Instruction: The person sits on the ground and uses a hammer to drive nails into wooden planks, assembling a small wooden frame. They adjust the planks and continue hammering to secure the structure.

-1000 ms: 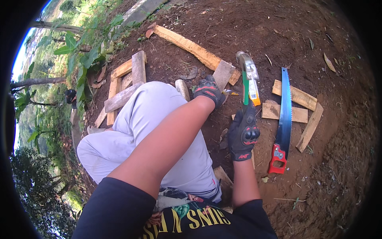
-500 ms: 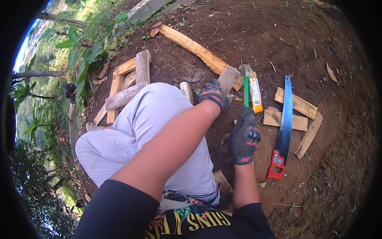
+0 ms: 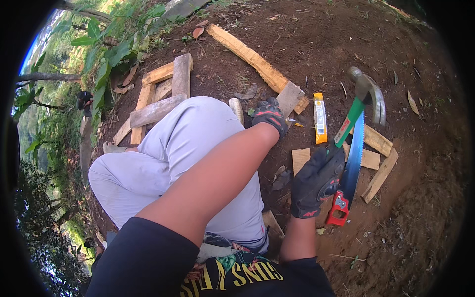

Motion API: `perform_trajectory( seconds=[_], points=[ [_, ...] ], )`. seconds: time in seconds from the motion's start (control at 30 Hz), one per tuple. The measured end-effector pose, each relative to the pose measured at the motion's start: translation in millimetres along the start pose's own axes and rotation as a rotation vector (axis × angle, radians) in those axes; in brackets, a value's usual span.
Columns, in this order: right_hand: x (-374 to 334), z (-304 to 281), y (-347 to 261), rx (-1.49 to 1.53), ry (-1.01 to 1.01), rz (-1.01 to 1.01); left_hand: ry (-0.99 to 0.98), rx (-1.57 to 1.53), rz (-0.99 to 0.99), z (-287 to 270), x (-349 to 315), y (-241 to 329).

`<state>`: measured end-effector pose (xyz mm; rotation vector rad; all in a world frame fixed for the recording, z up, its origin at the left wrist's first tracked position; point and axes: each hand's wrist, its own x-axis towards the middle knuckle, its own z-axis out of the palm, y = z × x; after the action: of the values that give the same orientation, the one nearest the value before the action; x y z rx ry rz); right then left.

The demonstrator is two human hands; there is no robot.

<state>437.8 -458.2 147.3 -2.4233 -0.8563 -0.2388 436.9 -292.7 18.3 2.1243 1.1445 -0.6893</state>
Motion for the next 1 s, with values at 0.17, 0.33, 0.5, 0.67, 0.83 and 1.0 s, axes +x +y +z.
perform_trajectory(
  seconds=[0.17,0.33,0.5,0.67,0.83,1.0],
  points=[
    [-28.7,44.9,30.7,-0.121,-0.073,0.082,0.042,-0.045,-0.009,12.7,10.1,1.0],
    [-2.3,19.7,24.5,0.031,-0.112,0.017,-0.014,0.031,0.031,-19.8,-8.4,7.4],
    [5.7,-23.4,-13.1,0.156,0.104,0.265,-0.007,0.030,0.068,-0.7,-5.5,6.6],
    [-21.0,47.5,54.6,-0.212,-0.286,0.048,0.008,-0.074,-0.001,3.4,-2.4,17.0],
    [14.1,2.5,7.0,-0.056,0.038,-0.166,-0.018,0.146,0.066,-6.8,-3.9,-1.0],
    [-1.7,-0.3,4.2,0.066,0.144,0.116,-0.058,-0.136,-0.045,-9.3,-2.5,6.3]
  ],
)
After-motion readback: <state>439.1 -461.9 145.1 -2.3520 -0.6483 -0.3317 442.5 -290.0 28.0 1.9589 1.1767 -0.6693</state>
